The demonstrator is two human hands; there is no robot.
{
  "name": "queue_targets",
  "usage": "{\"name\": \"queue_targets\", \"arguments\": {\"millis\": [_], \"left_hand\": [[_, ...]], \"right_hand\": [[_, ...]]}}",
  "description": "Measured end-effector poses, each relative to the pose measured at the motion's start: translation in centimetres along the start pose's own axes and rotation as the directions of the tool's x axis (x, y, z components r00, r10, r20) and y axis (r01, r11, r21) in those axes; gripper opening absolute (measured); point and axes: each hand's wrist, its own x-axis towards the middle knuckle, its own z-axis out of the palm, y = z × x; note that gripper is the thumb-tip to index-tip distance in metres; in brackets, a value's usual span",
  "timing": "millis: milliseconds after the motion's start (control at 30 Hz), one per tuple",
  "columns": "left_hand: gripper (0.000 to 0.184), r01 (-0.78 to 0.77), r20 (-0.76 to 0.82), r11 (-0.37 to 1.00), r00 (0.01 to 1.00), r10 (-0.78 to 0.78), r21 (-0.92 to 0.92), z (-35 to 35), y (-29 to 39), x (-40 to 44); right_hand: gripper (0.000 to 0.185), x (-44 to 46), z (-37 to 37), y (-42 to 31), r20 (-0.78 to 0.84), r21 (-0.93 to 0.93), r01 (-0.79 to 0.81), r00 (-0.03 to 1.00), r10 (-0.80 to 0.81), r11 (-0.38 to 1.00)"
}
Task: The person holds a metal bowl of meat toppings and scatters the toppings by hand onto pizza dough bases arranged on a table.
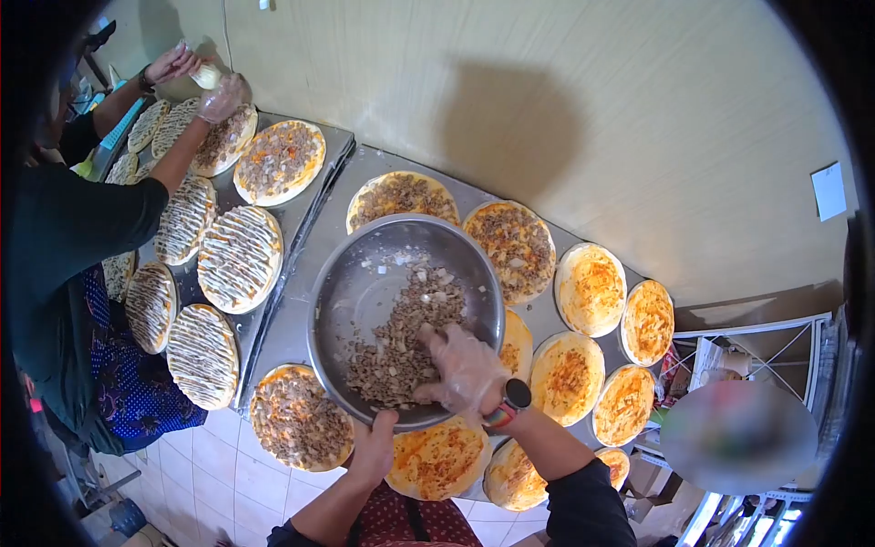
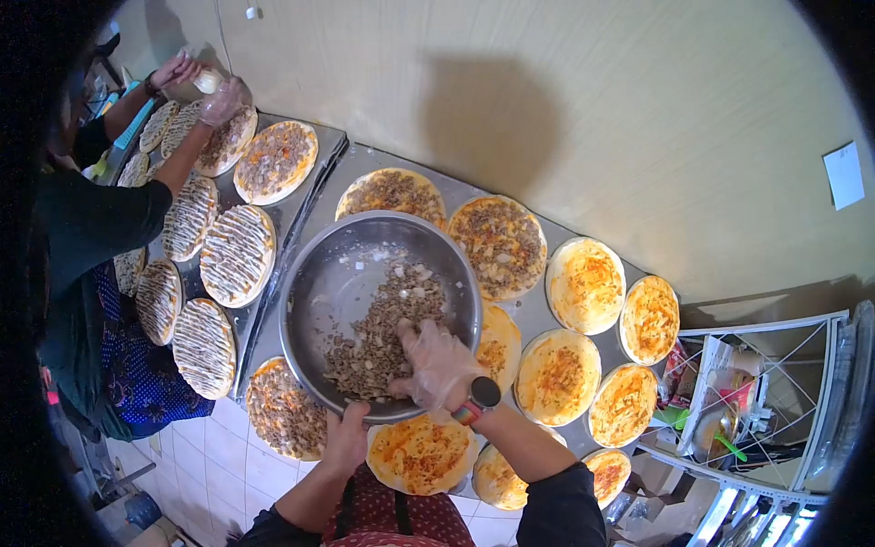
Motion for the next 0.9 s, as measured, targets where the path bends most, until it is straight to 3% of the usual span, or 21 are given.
{"name": "queue_targets", "arguments": {"millis": [33, 133, 267, 300, 333, 400, 533, 600, 633, 700, 800, 867, 900], "left_hand": [[0.035, -0.006, 0.001, 1.000, 1.000, 0.006, 0.003, 0.4, 0.1, 0.1], [0.032, 0.020, 0.010, 1.000, 1.000, -0.020, -0.009, 1.1, 0.0, 0.2], [0.032, 0.099, 0.063, 0.994, 0.993, -0.096, -0.042, 0.8, -0.8, 1.2], [0.030, 0.113, 0.100, 0.994, 0.989, -0.111, -0.007, 0.8, -0.9, 1.4], [0.030, 0.114, 0.098, 0.993, 0.989, -0.113, -0.008, 0.9, -0.7, 1.4], [0.027, 0.104, 0.019, 0.990, 0.995, -0.103, -0.091, 1.2, -0.4, 1.3], [0.027, 0.135, 0.003, 0.989, 0.991, -0.135, -0.063, -0.5, 0.1, 1.3], [0.025, 0.178, -0.074, 0.982, 0.980, -0.183, -0.066, -1.4, 0.3, 1.2], [0.025, 0.180, -0.078, 0.981, 0.980, -0.185, -0.068, -1.3, 1.0, 1.0], [0.026, 0.177, -0.149, 0.966, 0.967, -0.206, -0.187, -0.9, 2.7, 0.7], [0.026, 0.136, -0.128, 0.971, 0.978, -0.163, -0.196, -1.7, 2.6, 0.8], [0.025, 0.117, -0.131, 0.965, 0.980, -0.150, -0.233, -1.7, 2.9, 0.8], [0.025, 0.099, -0.131, 0.959, 0.982, -0.137, -0.266, -1.7, 3.0, 0.8]], "right_hand": [[0.044, 0.0, 0.3, 0.0, 0.123, -0.016, -0.020, 0.992, 0.022, 1.000], [0.038, -0.2, 1.2, 0.8, 0.247, 0.061, 0.026, 0.968, -0.041, 0.998], [0.027, 1.3, -0.6, 3.5, 0.169, 0.248, 0.072, 0.979, -0.116, 0.966], [0.023, 1.5, -2.5, 3.3, 0.291, 0.591, -0.248, 0.953, 0.085, 0.768], [0.019, 1.9, -4.2, 3.5, 0.470, 0.774, -0.513, 0.858, 0.206, 0.371], [0.016, 2.3, -6.4, 4.9, 0.426, 0.800, -0.498, 0.864, 0.268, 0.334], [0.012, 4.0, -6.6, 12.2, 0.126, 0.850, -0.356, 0.853, 0.506, 0.389], [0.012, 6.1, -5.6, 17.2, 0.027, 0.562, -0.546, 0.763, 0.645, 0.621], [0.012, 7.0, -5.0, 18.7, 0.031, 0.561, -0.547, 0.764, 0.644, 0.621], [0.013, 8.5, -3.9, 21.1, -0.311, 0.264, -0.438, 0.805, 0.506, 0.859], [0.017, 9.8, -2.0, 24.0, -0.344, 0.204, -0.523, 0.753, 0.561, 0.827], [0.018, 9.9, -2.5, 20.7, -0.365, 0.176, -0.497, 0.769, 0.525, 0.850], [0.019, 9.8, -2.6, 19.4, -0.275, 0.062, -0.456, 0.848, 0.454, 0.888]]}}
